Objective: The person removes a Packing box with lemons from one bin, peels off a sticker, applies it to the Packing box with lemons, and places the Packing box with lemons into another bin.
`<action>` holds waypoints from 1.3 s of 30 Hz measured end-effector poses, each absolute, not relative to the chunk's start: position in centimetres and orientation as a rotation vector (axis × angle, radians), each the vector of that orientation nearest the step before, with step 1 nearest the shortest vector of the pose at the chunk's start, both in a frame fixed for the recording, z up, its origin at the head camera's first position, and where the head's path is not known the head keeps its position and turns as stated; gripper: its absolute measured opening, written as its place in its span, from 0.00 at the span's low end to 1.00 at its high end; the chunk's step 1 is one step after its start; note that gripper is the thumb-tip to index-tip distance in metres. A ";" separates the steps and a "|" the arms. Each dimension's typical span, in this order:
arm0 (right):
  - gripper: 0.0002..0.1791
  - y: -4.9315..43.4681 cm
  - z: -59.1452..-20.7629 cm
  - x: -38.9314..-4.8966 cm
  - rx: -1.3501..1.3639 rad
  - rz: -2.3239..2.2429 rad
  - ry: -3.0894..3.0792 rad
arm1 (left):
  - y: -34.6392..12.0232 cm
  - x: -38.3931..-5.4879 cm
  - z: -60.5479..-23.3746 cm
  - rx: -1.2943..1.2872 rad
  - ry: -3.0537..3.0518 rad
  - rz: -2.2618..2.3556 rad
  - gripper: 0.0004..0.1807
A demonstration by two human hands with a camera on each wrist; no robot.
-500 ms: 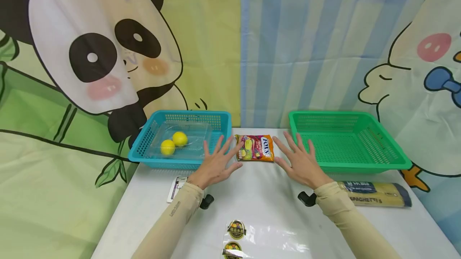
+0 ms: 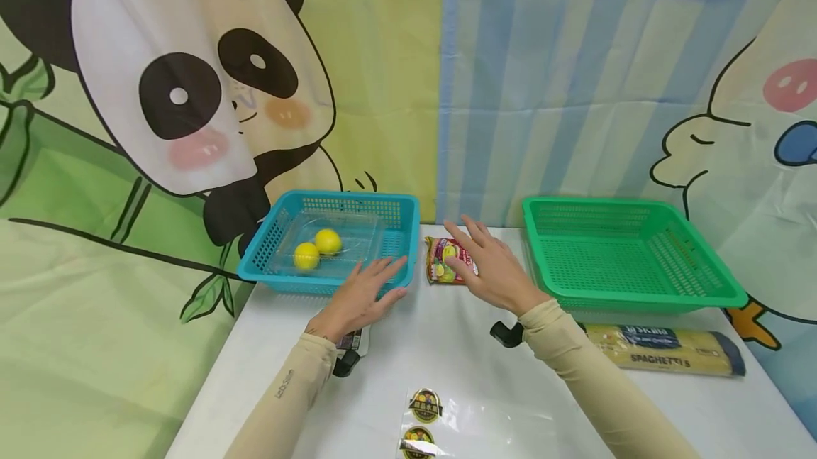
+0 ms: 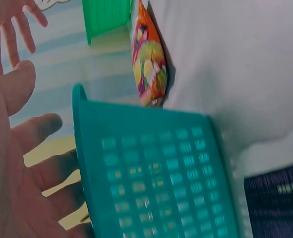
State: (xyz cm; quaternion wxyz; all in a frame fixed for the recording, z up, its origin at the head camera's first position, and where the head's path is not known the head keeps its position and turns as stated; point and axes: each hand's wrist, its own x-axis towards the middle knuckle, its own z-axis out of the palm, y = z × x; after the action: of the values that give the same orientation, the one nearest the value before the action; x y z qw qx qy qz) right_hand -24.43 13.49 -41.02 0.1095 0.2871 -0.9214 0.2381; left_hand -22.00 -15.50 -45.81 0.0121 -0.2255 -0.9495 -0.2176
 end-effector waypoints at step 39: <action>0.41 -1.6 -43.3 -31.6 0.472 2.285 -2.733 | -19.1 -21.9 -47.1 -0.557 -2.877 -0.680 0.19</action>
State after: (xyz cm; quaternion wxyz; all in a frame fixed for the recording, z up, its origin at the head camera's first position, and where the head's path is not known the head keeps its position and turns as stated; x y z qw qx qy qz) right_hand -31.58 -1.62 -43.34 -0.2241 0.1281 -0.7413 0.6196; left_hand -21.91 -19.06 -47.08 0.0668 -0.1846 -0.9543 -0.2254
